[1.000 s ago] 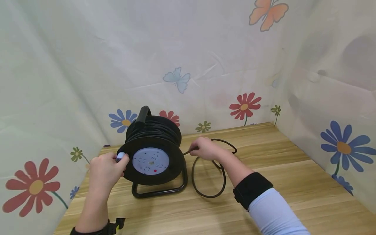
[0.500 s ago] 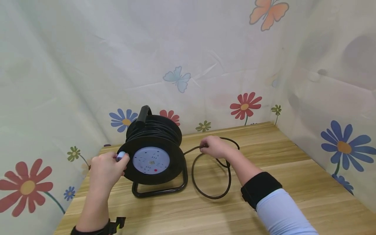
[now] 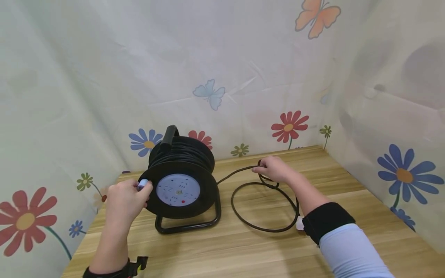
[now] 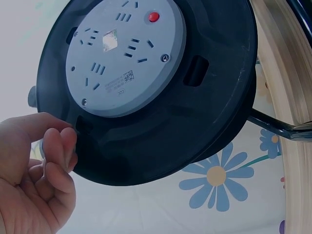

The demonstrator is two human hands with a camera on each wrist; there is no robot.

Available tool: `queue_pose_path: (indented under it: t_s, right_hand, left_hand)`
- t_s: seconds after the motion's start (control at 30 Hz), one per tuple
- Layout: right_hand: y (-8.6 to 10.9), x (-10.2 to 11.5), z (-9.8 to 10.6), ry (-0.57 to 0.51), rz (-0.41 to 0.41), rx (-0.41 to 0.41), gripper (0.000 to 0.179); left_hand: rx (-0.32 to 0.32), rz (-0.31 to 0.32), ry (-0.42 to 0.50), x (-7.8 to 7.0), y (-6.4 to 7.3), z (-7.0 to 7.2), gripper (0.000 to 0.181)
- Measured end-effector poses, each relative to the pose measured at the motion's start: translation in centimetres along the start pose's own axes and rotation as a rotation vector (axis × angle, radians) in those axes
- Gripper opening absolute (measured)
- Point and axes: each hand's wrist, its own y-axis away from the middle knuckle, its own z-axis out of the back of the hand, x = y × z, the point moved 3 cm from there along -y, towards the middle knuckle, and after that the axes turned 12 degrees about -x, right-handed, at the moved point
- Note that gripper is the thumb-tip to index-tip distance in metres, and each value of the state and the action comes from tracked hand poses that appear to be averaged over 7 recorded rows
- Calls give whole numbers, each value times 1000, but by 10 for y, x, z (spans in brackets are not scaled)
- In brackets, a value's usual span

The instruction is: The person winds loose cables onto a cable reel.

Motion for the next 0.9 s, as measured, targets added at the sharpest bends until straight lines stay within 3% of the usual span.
queue_pose_path:
  t_s: [0.1,0.27,0.33,0.47,0.6,0.9]
  right_hand:
    - [1,-8,2,14,13,-45,36]
    - [1,-17,8,28,63,-181,16]
    - [1,-21,13,27,37,-203,20]
    - [0,-31,25,13,-53,-199,37]
    - [2,-42,33,-22,-114,-159,41]
    - [5,-51,47,57,-52,-188,51]
  left_hand:
    - [13,11,2,0,1,0,44]
    - [24,18,5,-1,1,-1,44]
    - [30,22,3,-1,0,-1,44]
    - [32,28,4,0,0,0,44]
    - [27,27,8,-1,-1,1,44]
    - [33,33,-8,1,0,1,45]
